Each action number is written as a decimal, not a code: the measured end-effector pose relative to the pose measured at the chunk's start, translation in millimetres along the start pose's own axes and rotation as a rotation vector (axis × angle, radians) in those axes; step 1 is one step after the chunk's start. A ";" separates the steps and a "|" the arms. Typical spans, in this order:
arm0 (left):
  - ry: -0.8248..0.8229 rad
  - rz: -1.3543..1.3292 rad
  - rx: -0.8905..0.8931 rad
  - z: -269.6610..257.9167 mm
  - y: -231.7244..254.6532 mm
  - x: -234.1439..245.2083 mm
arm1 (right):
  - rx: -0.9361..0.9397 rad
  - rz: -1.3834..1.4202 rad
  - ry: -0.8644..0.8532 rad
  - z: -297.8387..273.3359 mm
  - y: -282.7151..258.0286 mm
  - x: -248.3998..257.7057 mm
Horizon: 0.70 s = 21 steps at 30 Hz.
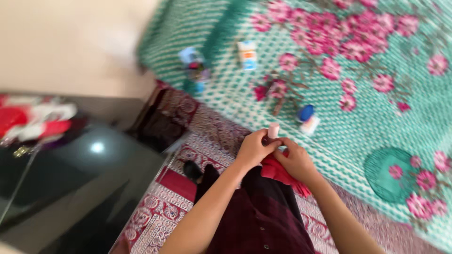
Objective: The person cleans various cosmetic items and bottles using a red cloth, wiping the sides and lids of several containers before placing them on a black table.
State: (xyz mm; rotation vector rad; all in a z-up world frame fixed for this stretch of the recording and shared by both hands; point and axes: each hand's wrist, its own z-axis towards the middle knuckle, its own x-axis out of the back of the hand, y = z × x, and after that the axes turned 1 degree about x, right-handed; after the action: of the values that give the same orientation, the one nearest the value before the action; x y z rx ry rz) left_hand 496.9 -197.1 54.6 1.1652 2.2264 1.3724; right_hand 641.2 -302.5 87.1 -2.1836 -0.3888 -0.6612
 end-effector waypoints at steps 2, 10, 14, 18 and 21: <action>0.206 0.007 -0.138 -39.9 5.4 50.7 | 0.229 -0.155 0.060 -5.3 -52.2 -29.0; 1.154 0.252 -0.159 -198.8 -104.2 255.5 | 0.320 0.029 -0.212 -54.0 -248.7 -173.0; 1.372 0.003 0.009 -230.8 -183.1 343.4 | 0.427 0.071 -0.276 -80.2 -282.9 -223.5; 1.482 0.111 -0.008 -216.1 -236.6 401.0 | 0.370 0.032 -0.318 -91.8 -293.3 -245.1; 1.474 0.085 -0.009 -201.6 -255.4 419.7 | 0.289 -0.029 -0.309 -94.6 -293.3 -246.5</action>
State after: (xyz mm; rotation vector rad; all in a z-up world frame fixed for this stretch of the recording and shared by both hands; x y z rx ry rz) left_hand -15.4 -63.4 13.2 0.0381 2.8852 2.8187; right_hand 269.4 -204.8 176.4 -2.0036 -0.6368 -0.2594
